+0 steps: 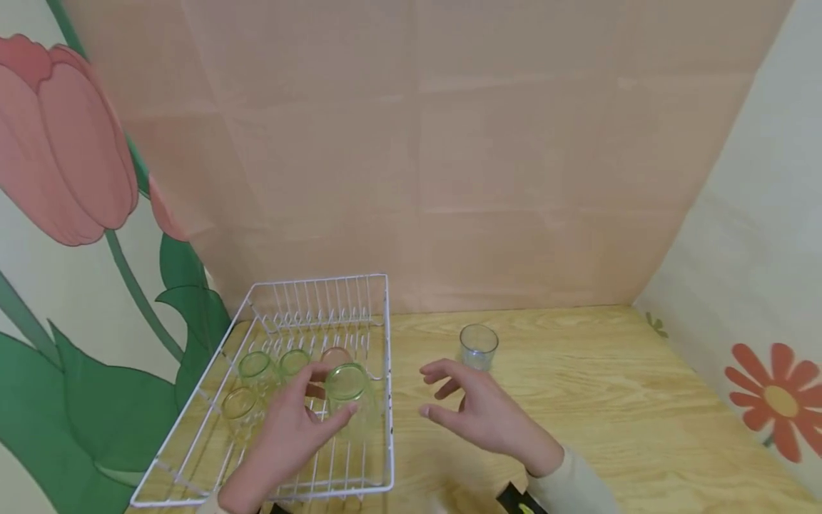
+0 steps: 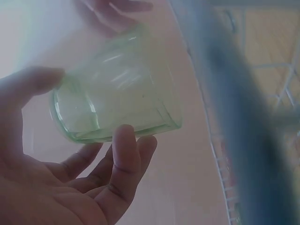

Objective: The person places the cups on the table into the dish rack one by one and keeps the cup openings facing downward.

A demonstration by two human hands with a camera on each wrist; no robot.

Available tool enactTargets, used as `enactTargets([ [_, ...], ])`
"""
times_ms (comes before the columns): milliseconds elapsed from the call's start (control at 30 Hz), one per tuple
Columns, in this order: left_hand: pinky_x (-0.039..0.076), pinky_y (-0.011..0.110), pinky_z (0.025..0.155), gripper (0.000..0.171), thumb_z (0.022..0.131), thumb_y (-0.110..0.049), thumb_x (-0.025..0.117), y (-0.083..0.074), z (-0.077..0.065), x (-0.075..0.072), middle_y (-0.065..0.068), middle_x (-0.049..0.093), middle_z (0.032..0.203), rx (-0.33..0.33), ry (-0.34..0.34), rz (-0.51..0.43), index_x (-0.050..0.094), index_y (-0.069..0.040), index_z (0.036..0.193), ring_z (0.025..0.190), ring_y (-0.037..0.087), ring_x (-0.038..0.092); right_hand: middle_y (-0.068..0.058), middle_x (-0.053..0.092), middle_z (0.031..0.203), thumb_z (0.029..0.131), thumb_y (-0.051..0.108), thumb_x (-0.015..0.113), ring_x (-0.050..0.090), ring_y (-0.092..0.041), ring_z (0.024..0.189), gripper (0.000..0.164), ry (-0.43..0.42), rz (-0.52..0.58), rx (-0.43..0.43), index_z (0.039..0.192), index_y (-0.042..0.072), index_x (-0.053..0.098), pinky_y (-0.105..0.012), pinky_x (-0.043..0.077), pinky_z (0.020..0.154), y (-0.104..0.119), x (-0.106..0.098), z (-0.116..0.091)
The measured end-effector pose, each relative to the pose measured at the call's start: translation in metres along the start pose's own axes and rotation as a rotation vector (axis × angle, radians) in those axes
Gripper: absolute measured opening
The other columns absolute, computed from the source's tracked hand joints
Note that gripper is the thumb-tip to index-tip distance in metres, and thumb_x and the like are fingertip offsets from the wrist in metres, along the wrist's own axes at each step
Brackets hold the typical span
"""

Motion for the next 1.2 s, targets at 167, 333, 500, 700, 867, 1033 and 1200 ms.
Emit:
enactTargets([
  [167,0.048,0.025,0.060,0.058,0.071,-0.039,0.081,0.013,0.001,-0.015,0.002,0.060,0.096,-0.051,-0.005,0.069,0.052,-0.016,0.115,0.089,0.016,0.056,0.006,0.061,0.113,0.084,0.040,0.068,0.062,-0.016,0.090,0.038,-0.028,-0.015,0.038,0.118,0.025,0.057,-0.023,0.050,0.062,-0.010,-0.005,0.002],
  [333,0.048,0.028,0.067,0.058,0.071,-0.041,0.080,0.028,0.003,-0.027,0.003,0.062,0.097,-0.047,-0.035,0.141,0.053,-0.013,0.115,0.090,0.018,0.057,0.005,0.062,0.111,0.085,0.038,0.068,0.061,-0.013,0.088,0.035,-0.061,-0.040,0.098,0.115,0.023,0.059,-0.024,0.050,0.066,-0.019,-0.008,0.004],
  [500,0.048,0.030,0.068,0.061,0.071,-0.049,0.078,0.043,0.004,-0.035,0.005,0.064,0.098,-0.075,-0.031,0.228,0.056,-0.011,0.114,0.088,0.017,0.059,0.002,0.064,0.105,0.085,0.031,0.069,0.061,-0.012,0.081,0.029,-0.117,-0.086,0.182,0.110,0.019,0.062,-0.024,0.050,0.064,-0.034,-0.010,0.006],
  [700,0.049,0.029,0.065,0.059,0.071,-0.041,0.080,0.055,0.007,-0.041,0.011,0.064,0.102,-0.090,-0.017,0.253,0.056,-0.006,0.113,0.086,0.019,0.061,-0.002,0.066,0.100,0.085,0.026,0.069,0.059,-0.008,0.073,0.026,-0.168,-0.149,0.262,0.107,0.014,0.064,-0.025,0.049,0.062,-0.055,-0.013,0.010],
  [867,0.050,0.027,0.063,0.060,0.071,-0.037,0.081,0.065,0.007,-0.045,0.014,0.062,0.108,-0.117,0.019,0.236,0.056,-0.003,0.114,0.087,0.021,0.062,-0.006,0.065,0.102,0.086,0.027,0.068,0.059,-0.007,0.072,0.027,-0.155,-0.152,0.291,0.108,0.011,0.063,-0.025,0.049,0.063,-0.069,-0.011,0.011],
  [1033,0.051,0.028,0.065,0.059,0.070,-0.032,0.082,0.073,0.010,-0.047,0.013,0.061,0.101,-0.111,0.034,0.247,0.057,0.001,0.112,0.084,0.020,0.062,-0.006,0.066,0.103,0.087,0.028,0.067,0.059,-0.008,0.073,0.028,-0.156,-0.190,0.299,0.109,0.011,0.064,-0.028,0.050,0.065,-0.080,-0.012,0.011],
  [1200,0.046,0.029,0.064,0.057,0.070,-0.031,0.082,0.080,0.012,-0.049,0.007,0.057,0.086,-0.112,0.055,0.294,0.057,0.002,0.109,0.076,0.016,0.055,-0.002,0.066,0.100,0.087,0.031,0.066,0.059,-0.008,0.073,0.027,-0.157,-0.219,0.300,0.106,0.013,0.064,-0.030,0.050,0.068,-0.085,-0.013,0.012],
])
Point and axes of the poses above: each hand's wrist, its own z-axis towards the middle knuckle, its own x-axis out of the palm, y = z × x, the point moved 5 cm from there along z, towards the middle knuckle
